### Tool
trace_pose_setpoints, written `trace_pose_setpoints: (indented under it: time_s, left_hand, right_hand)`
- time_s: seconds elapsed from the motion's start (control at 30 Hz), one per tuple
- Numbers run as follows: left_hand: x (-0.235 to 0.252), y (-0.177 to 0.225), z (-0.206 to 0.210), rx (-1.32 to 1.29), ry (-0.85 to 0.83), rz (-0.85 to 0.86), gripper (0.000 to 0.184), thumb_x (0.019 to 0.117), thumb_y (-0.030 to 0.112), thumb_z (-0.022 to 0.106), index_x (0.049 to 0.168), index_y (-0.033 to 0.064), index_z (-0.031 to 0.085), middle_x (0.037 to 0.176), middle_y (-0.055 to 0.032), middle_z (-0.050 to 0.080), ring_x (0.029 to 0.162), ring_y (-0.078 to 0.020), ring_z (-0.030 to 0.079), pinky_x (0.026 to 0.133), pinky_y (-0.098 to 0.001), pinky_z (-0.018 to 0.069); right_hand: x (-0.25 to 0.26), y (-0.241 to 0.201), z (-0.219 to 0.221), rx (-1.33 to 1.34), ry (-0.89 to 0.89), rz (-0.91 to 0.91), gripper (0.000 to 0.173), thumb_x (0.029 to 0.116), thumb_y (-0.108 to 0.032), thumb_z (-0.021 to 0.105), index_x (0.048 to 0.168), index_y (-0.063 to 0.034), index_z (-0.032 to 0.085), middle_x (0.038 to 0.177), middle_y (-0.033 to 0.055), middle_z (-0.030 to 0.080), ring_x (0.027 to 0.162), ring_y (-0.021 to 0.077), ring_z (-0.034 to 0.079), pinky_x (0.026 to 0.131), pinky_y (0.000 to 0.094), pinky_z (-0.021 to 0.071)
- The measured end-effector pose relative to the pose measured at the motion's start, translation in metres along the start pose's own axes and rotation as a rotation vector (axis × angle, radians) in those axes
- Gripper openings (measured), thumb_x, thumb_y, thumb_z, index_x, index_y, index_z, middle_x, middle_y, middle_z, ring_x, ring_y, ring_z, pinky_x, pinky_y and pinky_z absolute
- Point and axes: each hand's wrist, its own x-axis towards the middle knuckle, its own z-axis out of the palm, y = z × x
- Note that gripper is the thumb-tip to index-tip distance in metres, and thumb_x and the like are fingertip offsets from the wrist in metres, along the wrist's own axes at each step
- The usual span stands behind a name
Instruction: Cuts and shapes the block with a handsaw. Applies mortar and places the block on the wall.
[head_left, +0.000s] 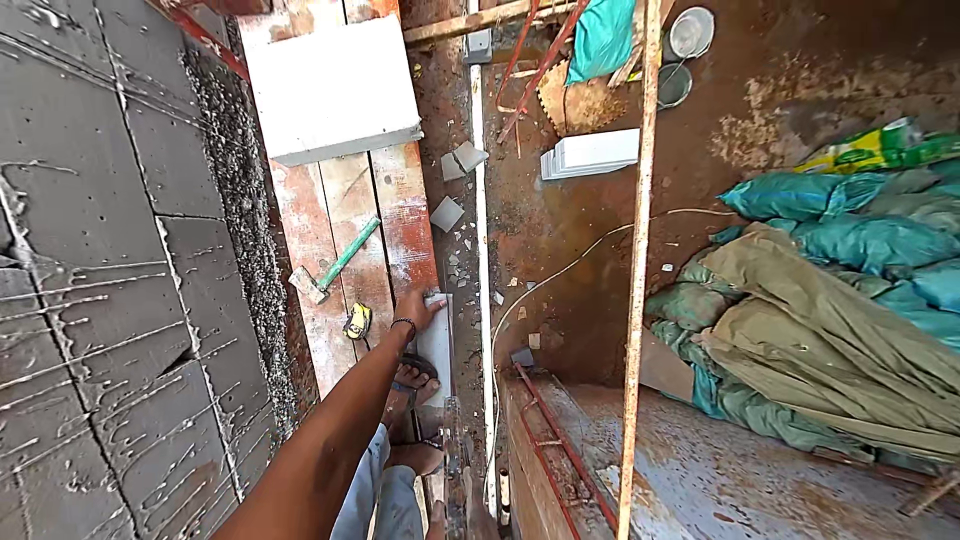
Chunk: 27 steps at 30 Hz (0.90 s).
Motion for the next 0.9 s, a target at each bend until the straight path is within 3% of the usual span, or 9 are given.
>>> trace_pose_setpoints:
  time_s: [0.1, 0.17, 0.23, 0.3, 0.37, 0.4, 0.47, 0.63, 0.9]
  left_hand:
    - [-0.007, -0.006, 0.008, 0.002, -0.006, -0.003, 0.043, 0.1012, 0.031, 0.065, 0.134, 0.0025, 0.061, 0.126, -0.0265, 0.066, 0.121, -0.0429, 0.062, 0.104, -0.0616, 0.0463]
    - [-0.004, -0.002, 0.009, 0.003, 0.000, 0.005, 0.046, 0.1004, 0.033, 0.065, 0.136, 0.0033, 0.061, 0.129, -0.0250, 0.065, 0.123, -0.0406, 0.062, 0.107, -0.0588, 0.0458]
    - [0.003, -0.001, -0.004, 0.001, -0.008, 0.025, 0.053, 0.0987, 0.043, 0.067, 0.134, 0.0027, 0.062, 0.129, -0.0244, 0.065, 0.124, -0.0395, 0.062, 0.108, -0.0574, 0.0448]
    - [0.001, -0.017, -0.005, -0.095, -0.022, 0.040, 0.049, 0.1007, 0.040, 0.065, 0.131, 0.0012, 0.064, 0.126, -0.0260, 0.066, 0.122, -0.0404, 0.062, 0.108, -0.0581, 0.0446]
    - [0.001, -0.050, 0.001, -0.437, 0.021, 0.060, 0.043, 0.1088, 0.034, 0.050, 0.132, 0.0010, 0.064, 0.123, -0.0222, 0.068, 0.115, -0.0328, 0.065, 0.102, -0.0511, 0.0512]
    - [-0.001, -0.063, -0.003, -0.679, 0.041, 0.042, 0.045, 0.1113, 0.035, 0.041, 0.137, 0.0031, 0.059, 0.127, -0.0188, 0.065, 0.115, -0.0284, 0.065, 0.096, -0.0472, 0.0547]
    - [-0.026, -0.091, -0.021, -0.907, 0.085, -0.024, 0.047, 0.1126, 0.036, 0.035, 0.149, 0.0101, 0.050, 0.149, -0.0130, 0.054, 0.131, -0.0250, 0.058, 0.102, -0.0457, 0.0528]
    - [-0.103, -0.100, -0.036, -0.778, 0.210, 0.171, 0.035, 0.1104, 0.019, 0.040, 0.123, -0.0028, 0.065, 0.125, -0.0131, 0.069, 0.115, -0.0161, 0.066, 0.100, -0.0361, 0.0552]
    - [-0.182, -0.094, -0.063, -0.806, 0.286, 0.290, 0.035, 0.1091, 0.020, 0.042, 0.127, 0.0003, 0.065, 0.130, -0.0105, 0.068, 0.118, -0.0170, 0.065, 0.100, -0.0368, 0.0556]
  right_hand:
    - [0.076, 0.027, 0.076, -0.130, -0.009, -0.050, 0.045, 0.0913, -0.021, 0.067, 0.129, 0.0028, 0.069, 0.109, 0.0190, 0.075, 0.082, 0.0275, 0.076, 0.066, 0.0434, 0.0632]
    - [0.154, 0.037, 0.119, -0.088, -0.117, 0.127, 0.046, 0.0977, -0.023, 0.065, 0.138, -0.0008, 0.063, 0.108, 0.0198, 0.074, 0.089, 0.0351, 0.074, 0.079, 0.0540, 0.0596]
    - [0.196, 0.037, 0.125, 0.064, -0.049, 0.289, 0.044, 0.1004, -0.027, 0.064, 0.136, -0.0003, 0.064, 0.099, 0.0212, 0.075, 0.091, 0.0366, 0.073, 0.086, 0.0564, 0.0561]
    - [0.169, 0.053, 0.109, 0.100, 0.115, 0.235, 0.045, 0.0972, -0.025, 0.067, 0.133, 0.0028, 0.066, 0.094, 0.0209, 0.076, 0.083, 0.0332, 0.074, 0.079, 0.0525, 0.0588]
    - [0.140, 0.069, 0.084, 0.111, 0.278, 0.092, 0.044, 0.0933, -0.022, 0.069, 0.126, 0.0080, 0.068, 0.094, 0.0196, 0.076, 0.079, 0.0229, 0.076, 0.075, 0.0400, 0.0624]
    - [0.132, 0.075, 0.067, 0.129, 0.338, 0.067, 0.042, 0.0929, -0.021, 0.070, 0.122, 0.0097, 0.069, 0.094, 0.0194, 0.076, 0.079, 0.0182, 0.075, 0.076, 0.0342, 0.0623]
    - [0.122, 0.085, 0.034, 0.169, 0.398, 0.120, 0.038, 0.0923, -0.022, 0.071, 0.114, 0.0099, 0.071, 0.092, 0.0155, 0.076, 0.079, 0.0090, 0.074, 0.076, 0.0267, 0.0614]
    - [0.109, 0.110, -0.020, 0.239, 0.432, 0.346, 0.042, 0.0943, -0.027, 0.069, 0.118, 0.0077, 0.067, 0.081, 0.0062, 0.070, 0.062, 0.0015, 0.064, 0.061, 0.0242, 0.0586]
    - [0.070, 0.121, -0.059, 0.190, 0.386, 0.456, 0.032, 0.0966, -0.022, 0.068, 0.111, 0.0071, 0.066, 0.075, 0.0023, 0.064, 0.057, -0.0018, 0.059, 0.059, 0.0203, 0.0556]
